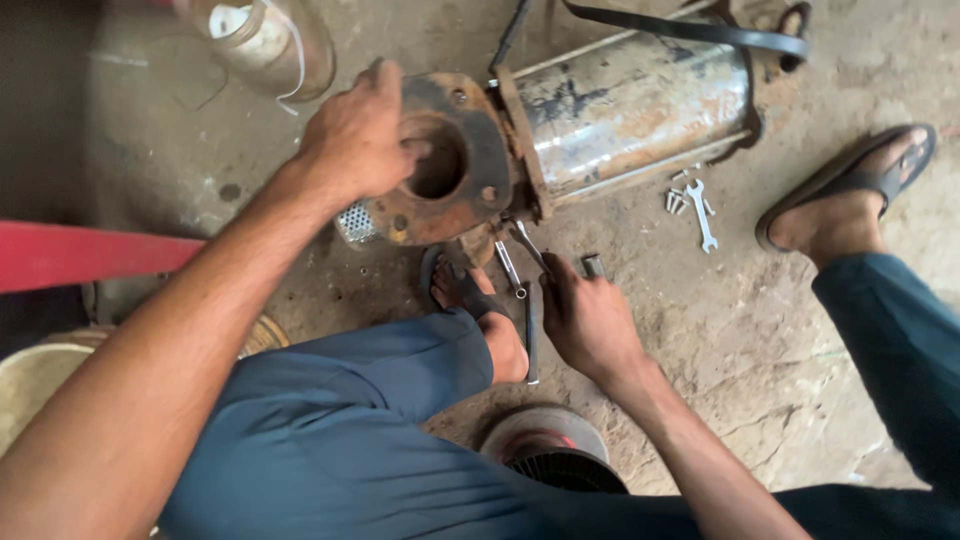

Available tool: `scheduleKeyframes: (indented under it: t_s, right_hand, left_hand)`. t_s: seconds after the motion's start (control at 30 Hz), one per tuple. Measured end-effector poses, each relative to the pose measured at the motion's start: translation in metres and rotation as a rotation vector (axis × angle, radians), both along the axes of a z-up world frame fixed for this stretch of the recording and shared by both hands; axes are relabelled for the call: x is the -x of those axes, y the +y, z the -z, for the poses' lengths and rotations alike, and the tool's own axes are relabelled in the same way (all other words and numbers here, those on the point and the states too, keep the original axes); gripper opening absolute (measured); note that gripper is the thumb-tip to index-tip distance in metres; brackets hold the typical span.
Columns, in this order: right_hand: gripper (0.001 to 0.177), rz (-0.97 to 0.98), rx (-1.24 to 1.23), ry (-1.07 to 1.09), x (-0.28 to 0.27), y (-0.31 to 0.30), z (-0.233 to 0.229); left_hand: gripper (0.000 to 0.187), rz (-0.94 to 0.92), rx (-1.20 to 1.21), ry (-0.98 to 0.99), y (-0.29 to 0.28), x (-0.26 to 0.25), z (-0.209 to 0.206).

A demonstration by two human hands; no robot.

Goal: The person uses a wrench and hammer to loosen and remove bolts from a flange on a cylindrical metal machine. They repeatedly strike the wrench with a hammer to break the bolts free, then unscrew them by hand.

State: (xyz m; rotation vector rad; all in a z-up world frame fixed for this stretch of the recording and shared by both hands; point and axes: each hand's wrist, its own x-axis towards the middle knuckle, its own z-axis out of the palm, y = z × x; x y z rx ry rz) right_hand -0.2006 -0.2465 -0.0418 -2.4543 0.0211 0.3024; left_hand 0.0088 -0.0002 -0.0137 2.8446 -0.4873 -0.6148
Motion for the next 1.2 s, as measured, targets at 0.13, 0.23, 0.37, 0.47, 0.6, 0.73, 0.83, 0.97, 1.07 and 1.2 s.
scheduleKeyframes:
  t_s: [0.13,0.23,0.37,0.47,0.6,0.73,0.83,0.97,1.07,1.2]
  right_hand:
    - [0.022,-0.050,0.039,0.062,-0.018,0.007,-0.021]
    - [0.022,-0.099,0.078,0.034,-0.031,0.013,-0.032]
    - [0.023,-0.105,0.123,0.299,-0.045,0.017,-0.041]
    - [0.021,-0.186,0.171,0.259,-0.054,0.019,-0.048]
    - [0.025,-0.241,0.261,0.401,-0.077,0.023,-0.060]
    - [0.030,-0.200,0.264,0.575,-0.104,0.030,-0.075]
    - [0.034,-0.190,0.367,0.637,-0.122,0.031,-0.082]
    - [0.033,-0.161,0.332,0.700,-0.122,0.024,-0.070]
    - [0.029,-0.205,0.328,0.493,-0.095,0.020,-0.043]
    - [0.017,-0.197,0.251,0.163,-0.044,0.014,-0.010]
  left_hand:
    - [0.080,0.039,0.012,-0.020,0.003,-0.001,0.007]
    - [0.088,0.042,0.007,-0.011,0.003,-0.001,0.009]
    - [0.099,0.011,-0.020,-0.003,0.000,-0.001,0.012]
    - [0.102,-0.004,-0.023,0.022,0.001,0.000,0.014]
    - [0.100,0.021,-0.019,-0.040,0.003,0.000,0.015]
    - [0.100,0.006,-0.041,-0.019,0.000,0.000,0.015]
    - [0.095,0.001,-0.074,0.012,-0.001,-0.003,0.014]
    - [0.095,-0.021,-0.100,0.051,-0.004,-0.003,0.014]
    - [0.094,-0.019,-0.105,0.064,-0.005,-0.002,0.012]
    - [0.098,-0.043,-0.102,0.069,-0.008,-0.003,0.006]
